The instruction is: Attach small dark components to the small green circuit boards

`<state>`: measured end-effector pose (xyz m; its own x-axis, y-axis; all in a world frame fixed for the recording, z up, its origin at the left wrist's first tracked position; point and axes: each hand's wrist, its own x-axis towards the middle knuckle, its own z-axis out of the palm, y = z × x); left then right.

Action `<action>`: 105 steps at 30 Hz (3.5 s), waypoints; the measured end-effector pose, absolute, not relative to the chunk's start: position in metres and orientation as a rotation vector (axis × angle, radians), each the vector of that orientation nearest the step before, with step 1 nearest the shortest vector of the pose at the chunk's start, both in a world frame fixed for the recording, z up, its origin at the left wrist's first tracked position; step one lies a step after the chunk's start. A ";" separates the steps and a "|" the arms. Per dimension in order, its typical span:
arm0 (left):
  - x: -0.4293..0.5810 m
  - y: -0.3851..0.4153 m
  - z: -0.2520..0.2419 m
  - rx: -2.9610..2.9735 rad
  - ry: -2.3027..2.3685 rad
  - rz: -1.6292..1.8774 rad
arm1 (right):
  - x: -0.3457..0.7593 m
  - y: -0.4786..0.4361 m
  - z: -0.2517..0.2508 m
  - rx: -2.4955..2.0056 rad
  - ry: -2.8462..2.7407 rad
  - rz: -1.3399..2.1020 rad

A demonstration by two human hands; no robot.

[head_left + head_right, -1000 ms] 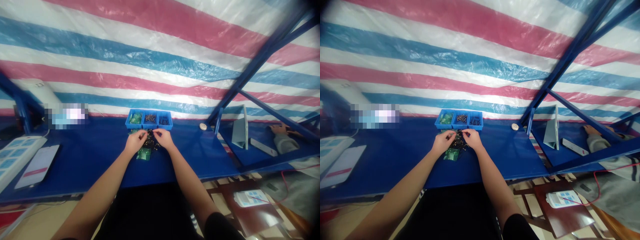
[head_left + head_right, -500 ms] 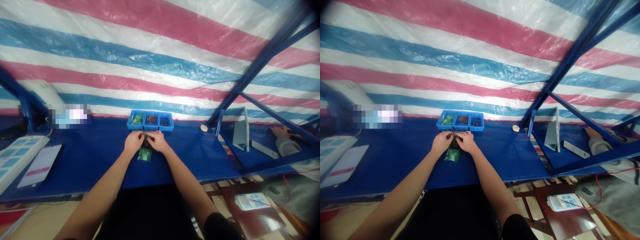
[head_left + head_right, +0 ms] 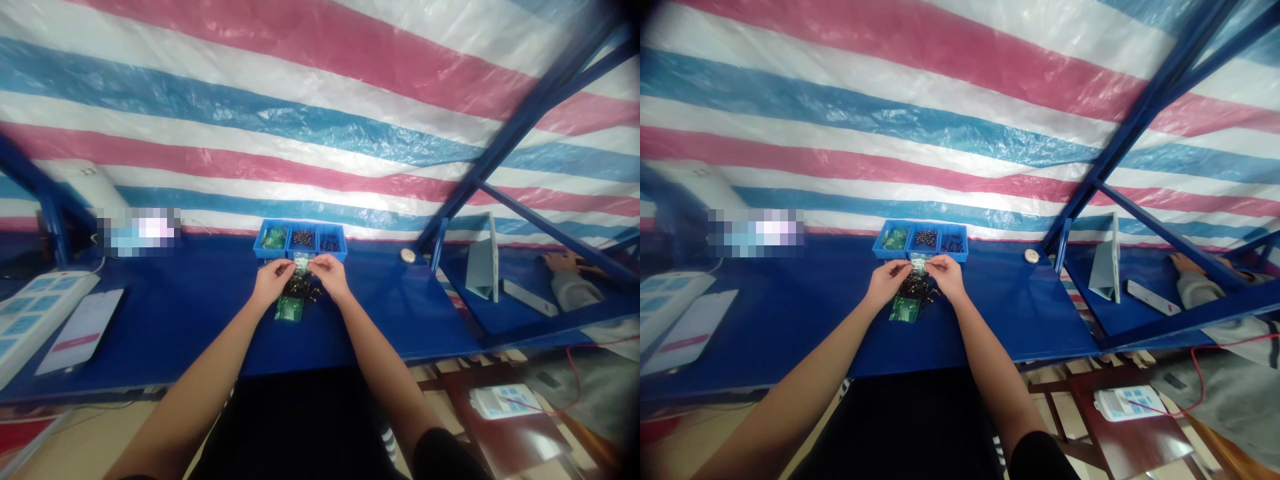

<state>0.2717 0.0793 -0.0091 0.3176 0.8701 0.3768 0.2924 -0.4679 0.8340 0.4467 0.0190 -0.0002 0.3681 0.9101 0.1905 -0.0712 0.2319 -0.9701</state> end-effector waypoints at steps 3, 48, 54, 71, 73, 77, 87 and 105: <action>0.272 0.078 -0.008 1.862 1.026 1.129 | 0.447 0.020 0.000 -1.107 -0.896 0.863; 0.274 0.069 0.007 1.738 0.815 1.190 | 0.442 0.013 0.003 -1.148 -1.145 0.944; 0.273 0.066 0.012 1.647 0.736 1.160 | 0.442 0.014 -0.001 -1.124 -1.194 0.937; 0.275 0.069 0.007 1.599 0.709 1.169 | 0.444 0.013 0.001 -1.091 -1.244 0.897; 0.275 0.069 0.005 1.601 0.732 1.176 | 0.445 0.014 0.001 -1.129 -1.205 0.878; 0.274 0.072 0.002 1.622 0.830 1.121 | 0.445 0.014 0.002 -1.177 -1.147 0.873; 0.270 0.072 0.000 1.837 0.994 1.216 | 0.448 0.016 -0.001 -1.262 -1.109 0.603; 0.272 0.069 -0.004 1.912 0.947 1.266 | 0.445 0.015 -0.001 -1.145 -1.080 0.771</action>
<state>0.2716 0.0687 -0.0041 0.2729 0.8396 0.4697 0.2136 -0.5289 0.8214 0.4452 0.0154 -0.0006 0.3235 0.9078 0.2669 0.0428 0.2678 -0.9625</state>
